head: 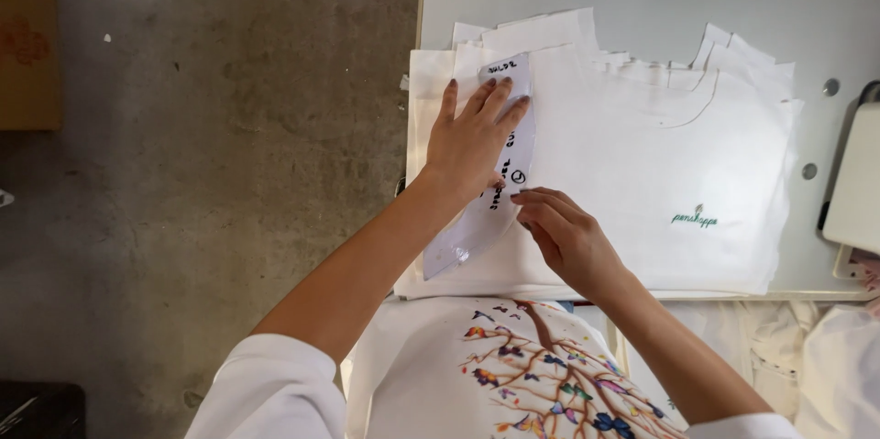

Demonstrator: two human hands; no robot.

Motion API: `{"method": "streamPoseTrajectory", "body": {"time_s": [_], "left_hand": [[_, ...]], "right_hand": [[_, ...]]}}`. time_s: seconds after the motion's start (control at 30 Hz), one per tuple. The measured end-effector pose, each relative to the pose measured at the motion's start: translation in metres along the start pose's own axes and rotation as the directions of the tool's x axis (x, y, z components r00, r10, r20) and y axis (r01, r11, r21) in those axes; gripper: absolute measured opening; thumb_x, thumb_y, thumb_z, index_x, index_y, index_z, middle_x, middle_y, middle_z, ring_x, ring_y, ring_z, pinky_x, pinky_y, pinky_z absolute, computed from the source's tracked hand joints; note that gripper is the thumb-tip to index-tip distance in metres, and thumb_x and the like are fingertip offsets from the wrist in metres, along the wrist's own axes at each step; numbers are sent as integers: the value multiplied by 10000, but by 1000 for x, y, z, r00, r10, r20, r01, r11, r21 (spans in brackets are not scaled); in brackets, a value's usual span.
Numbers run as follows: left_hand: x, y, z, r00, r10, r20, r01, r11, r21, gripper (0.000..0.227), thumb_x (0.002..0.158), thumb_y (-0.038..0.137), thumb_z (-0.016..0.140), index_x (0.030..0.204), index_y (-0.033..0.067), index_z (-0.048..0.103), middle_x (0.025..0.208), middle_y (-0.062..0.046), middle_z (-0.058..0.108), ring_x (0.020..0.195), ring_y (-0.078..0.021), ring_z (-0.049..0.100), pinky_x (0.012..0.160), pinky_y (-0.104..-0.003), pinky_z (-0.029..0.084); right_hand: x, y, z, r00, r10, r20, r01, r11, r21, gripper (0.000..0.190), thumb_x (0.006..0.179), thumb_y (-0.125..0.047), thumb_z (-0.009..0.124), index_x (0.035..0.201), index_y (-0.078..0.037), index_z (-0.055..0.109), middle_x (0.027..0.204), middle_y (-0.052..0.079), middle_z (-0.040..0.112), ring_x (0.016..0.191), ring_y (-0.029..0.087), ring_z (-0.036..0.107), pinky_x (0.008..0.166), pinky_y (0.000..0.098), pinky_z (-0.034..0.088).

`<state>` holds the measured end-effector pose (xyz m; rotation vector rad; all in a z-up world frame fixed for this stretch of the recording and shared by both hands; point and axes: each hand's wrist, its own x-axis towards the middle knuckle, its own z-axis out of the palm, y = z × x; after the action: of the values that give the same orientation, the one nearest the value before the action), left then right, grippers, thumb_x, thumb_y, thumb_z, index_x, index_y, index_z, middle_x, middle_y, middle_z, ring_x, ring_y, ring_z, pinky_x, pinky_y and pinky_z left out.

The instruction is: Aligning a paper template on cut fabric panels and marking the outline using tailor's chalk in a sewing factory.

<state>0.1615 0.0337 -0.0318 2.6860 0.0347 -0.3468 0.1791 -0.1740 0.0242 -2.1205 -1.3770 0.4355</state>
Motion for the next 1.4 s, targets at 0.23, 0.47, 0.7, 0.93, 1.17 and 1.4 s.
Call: {"method": "streamPoseTrajectory", "body": {"time_s": [0.23, 0.47, 0.7, 0.93, 1.17, 1.4], "left_hand": [[-14, 11, -14, 982, 187, -22, -185, 979, 84, 1030, 630, 327, 992, 1507, 176, 474, 1617, -132, 350, 1520, -315, 320, 1232, -639, 165], [-60, 11, -11, 960, 242, 144, -257, 961, 100, 1296, 479, 490, 1025, 1555, 185, 369, 1656, -97, 284, 1559, -282, 228, 1244, -660, 81], [-54, -3, 12, 946, 287, 151, -310, 938, 158, 1517, 357, 793, 837, 1625, 209, 245, 1726, -31, 185, 1595, -240, 131, 1243, -682, -9], [-51, -5, 19, 953, 266, 148, -289, 943, 168, 1452, 457, 766, 913, 1621, 287, 190, 1721, 15, 161, 1589, -213, 97, 1226, -707, -19], [-47, -9, 30, 953, 279, 119, -297, 940, 169, 1495, 389, 785, 911, 1617, 283, 222, 1721, 14, 186, 1590, -214, 108, 1230, -706, -17], [-43, -10, 29, 950, 283, 133, -300, 943, 141, 1534, 346, 791, 917, 1616, 281, 223, 1725, 32, 162, 1589, -208, 113, 1243, -693, -7]], "right_hand": [[-4, -5, 15, 1000, -15, -8, 14, 991, -134, 127, 936, 83, 650, 1032, 2, 666, 1022, 178, 746, 1095, 384, 716, 835, 435, 617], [-13, 5, 26, 999, -29, -25, 24, 984, -178, 117, 951, 55, 648, 1039, -22, 643, 1040, 156, 754, 1142, 352, 710, 836, 428, 613], [-36, 18, 30, 1000, -9, -7, 8, 996, -92, 134, 962, -5, 650, 1054, -89, 700, 1046, 101, 717, 1069, 343, 710, 790, 441, 614], [-46, 27, 45, 965, -232, 119, 254, 939, -232, 158, 917, 22, 695, 1051, -57, 727, 1001, 162, 680, 985, 340, 706, 756, 398, 616], [-22, 2, 24, 968, -247, 32, 249, 963, -103, 89, 934, 28, 669, 967, -25, 733, 952, 167, 694, 943, 368, 714, 778, 429, 610], [-15, 5, 25, 990, -108, -89, 103, 993, -56, 100, 955, 59, 629, 1018, -16, 649, 1112, 186, 726, 1109, 430, 699, 874, 494, 586]]}}
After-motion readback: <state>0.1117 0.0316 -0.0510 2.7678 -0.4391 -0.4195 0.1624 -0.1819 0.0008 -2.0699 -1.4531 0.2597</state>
